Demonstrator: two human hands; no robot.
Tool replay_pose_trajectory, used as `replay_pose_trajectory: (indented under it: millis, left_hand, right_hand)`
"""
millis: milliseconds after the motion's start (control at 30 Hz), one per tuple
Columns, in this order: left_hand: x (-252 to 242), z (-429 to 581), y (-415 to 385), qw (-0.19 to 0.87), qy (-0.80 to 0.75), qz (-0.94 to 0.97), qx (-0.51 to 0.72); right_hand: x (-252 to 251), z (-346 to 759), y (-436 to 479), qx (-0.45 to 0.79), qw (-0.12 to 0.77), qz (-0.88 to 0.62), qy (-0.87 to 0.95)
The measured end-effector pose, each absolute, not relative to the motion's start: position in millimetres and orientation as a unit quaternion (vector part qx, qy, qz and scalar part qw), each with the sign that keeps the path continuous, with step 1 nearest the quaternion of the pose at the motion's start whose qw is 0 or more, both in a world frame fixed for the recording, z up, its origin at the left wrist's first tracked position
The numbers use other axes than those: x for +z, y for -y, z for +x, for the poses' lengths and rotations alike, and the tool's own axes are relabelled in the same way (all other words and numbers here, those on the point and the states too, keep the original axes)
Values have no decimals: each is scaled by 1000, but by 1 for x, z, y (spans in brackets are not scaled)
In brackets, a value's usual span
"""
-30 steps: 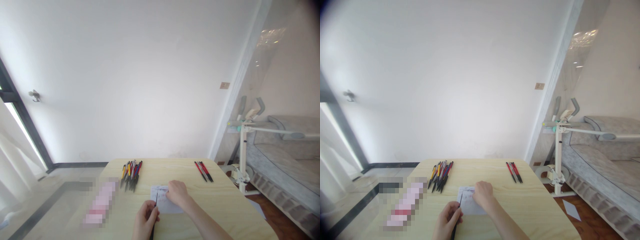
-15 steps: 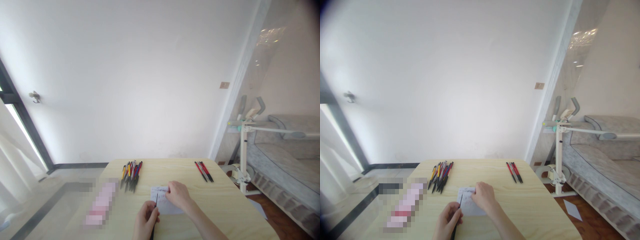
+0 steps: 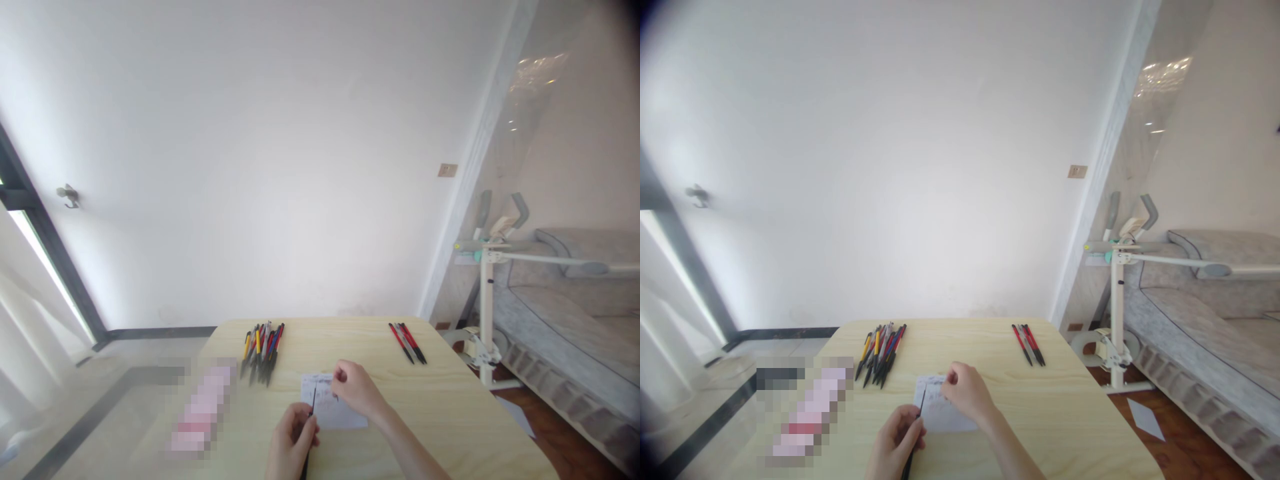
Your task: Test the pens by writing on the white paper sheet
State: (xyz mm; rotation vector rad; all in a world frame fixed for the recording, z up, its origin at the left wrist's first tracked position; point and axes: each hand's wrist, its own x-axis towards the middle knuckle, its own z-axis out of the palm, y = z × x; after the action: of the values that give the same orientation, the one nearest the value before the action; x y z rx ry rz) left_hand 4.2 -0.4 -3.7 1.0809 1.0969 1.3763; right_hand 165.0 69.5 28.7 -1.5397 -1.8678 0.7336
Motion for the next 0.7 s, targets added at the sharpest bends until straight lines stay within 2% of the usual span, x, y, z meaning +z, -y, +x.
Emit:
replay_pose_trajectory:
  millis: [167, 700]
  left_hand:
    - [-2, 5, 1, 516, -458, 445, 571]
    - [0, 4, 4, 500, -465, 467, 561]
  right_hand:
    - [22, 162, -72, 441, 347, -538, 629]
    - [28, 149, -75, 501, 417, -500, 569]
